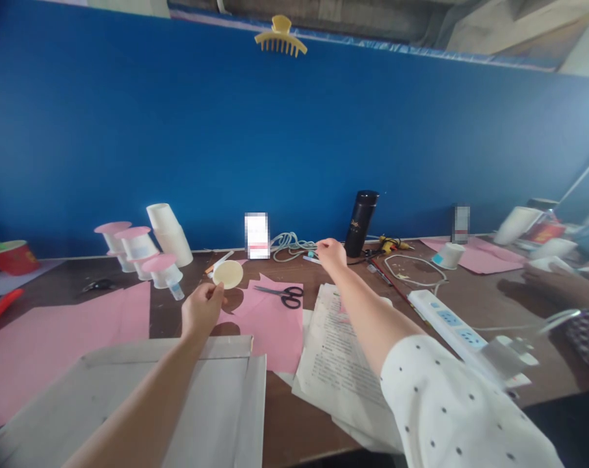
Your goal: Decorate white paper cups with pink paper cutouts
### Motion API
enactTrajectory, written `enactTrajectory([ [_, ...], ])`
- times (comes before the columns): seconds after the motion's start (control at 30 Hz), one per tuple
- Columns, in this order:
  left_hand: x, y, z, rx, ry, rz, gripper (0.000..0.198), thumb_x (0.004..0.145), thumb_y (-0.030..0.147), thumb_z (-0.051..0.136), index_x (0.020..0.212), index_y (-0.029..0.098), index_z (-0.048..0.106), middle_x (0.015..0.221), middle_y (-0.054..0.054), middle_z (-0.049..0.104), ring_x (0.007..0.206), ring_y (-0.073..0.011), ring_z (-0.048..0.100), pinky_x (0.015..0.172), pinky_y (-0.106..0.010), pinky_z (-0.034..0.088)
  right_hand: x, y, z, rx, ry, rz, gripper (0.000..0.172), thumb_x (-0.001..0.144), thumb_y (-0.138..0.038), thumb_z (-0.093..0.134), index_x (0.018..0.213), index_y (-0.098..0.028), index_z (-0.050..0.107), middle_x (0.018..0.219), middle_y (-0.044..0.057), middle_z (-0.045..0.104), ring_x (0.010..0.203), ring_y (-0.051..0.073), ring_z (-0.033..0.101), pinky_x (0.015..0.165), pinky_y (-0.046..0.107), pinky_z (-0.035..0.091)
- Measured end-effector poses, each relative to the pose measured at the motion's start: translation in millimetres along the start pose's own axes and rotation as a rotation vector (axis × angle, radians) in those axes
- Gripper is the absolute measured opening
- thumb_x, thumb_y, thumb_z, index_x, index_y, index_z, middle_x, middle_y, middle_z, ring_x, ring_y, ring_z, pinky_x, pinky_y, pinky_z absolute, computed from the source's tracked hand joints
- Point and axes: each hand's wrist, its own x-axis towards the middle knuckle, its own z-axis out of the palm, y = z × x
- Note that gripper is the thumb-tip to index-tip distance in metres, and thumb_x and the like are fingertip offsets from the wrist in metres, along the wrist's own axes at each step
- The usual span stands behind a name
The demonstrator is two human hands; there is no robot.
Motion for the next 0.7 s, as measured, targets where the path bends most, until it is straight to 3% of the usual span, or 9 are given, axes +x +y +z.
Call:
enactTrajectory([
  [0.13, 1, -1, 1.4, 0.009, 0.005, -0.002, 0.027, 0.082, 0.042, 0.046, 0.065, 0.024, 0.055, 0.068, 0.001, 0.07, 0.071, -0.0196, 0.061, 0.064, -0.027, 0.037, 21, 21, -12, -0.436, -0.076, -0.05, 0.022, 0.072, -0.015, 0.062, 0.092, -0.019, 0.071, 0.105, 0.012, 0.067, 0.103, 0.028, 0.059, 0.084, 0.036, 0.044],
  [0.33, 1, -1, 3.7, 0.08, -0.022, -0.036, 0.026, 0.083, 0.043, 0.044, 0.069, 0.024, 0.057, 0.071, -0.001, 0.07, 0.073, -0.0204, 0.062, 0.065, -0.028, 0.037, 18, 39, 7, -0.777, -0.167, -0.139, 0.03, 0.075, -0.011, 0.058, 0.103, -0.014, 0.068, 0.119, 0.02, 0.059, 0.115, 0.033, 0.052, 0.093, 0.047, 0.038],
  [0.57, -2, 0, -0.2, 0.36, -0.117, -0.031, 0.029, 0.086, 0.046, 0.041, 0.076, 0.024, 0.057, 0.08, -0.006, 0.068, 0.076, -0.025, 0.062, 0.058, -0.03, 0.035, 5, 25, 0, -0.675, -0.123, -0.143, 0.029, 0.074, -0.011, 0.058, 0.101, -0.014, 0.067, 0.118, 0.019, 0.057, 0.108, 0.032, 0.054, 0.086, 0.041, 0.04],
  [0.7, -6, 8, -6.8, 0.293, -0.079, -0.001, 0.033, 0.083, 0.055, 0.044, 0.086, 0.023, 0.054, 0.088, -0.006, 0.066, 0.079, -0.0248, 0.061, 0.058, -0.029, 0.036, -19, 3, -1, -0.393, -0.149, -0.147, 0.02, 0.079, -0.03, 0.057, 0.089, -0.017, 0.069, 0.087, 0.01, 0.067, 0.084, 0.023, 0.061, 0.07, 0.03, 0.043],
])
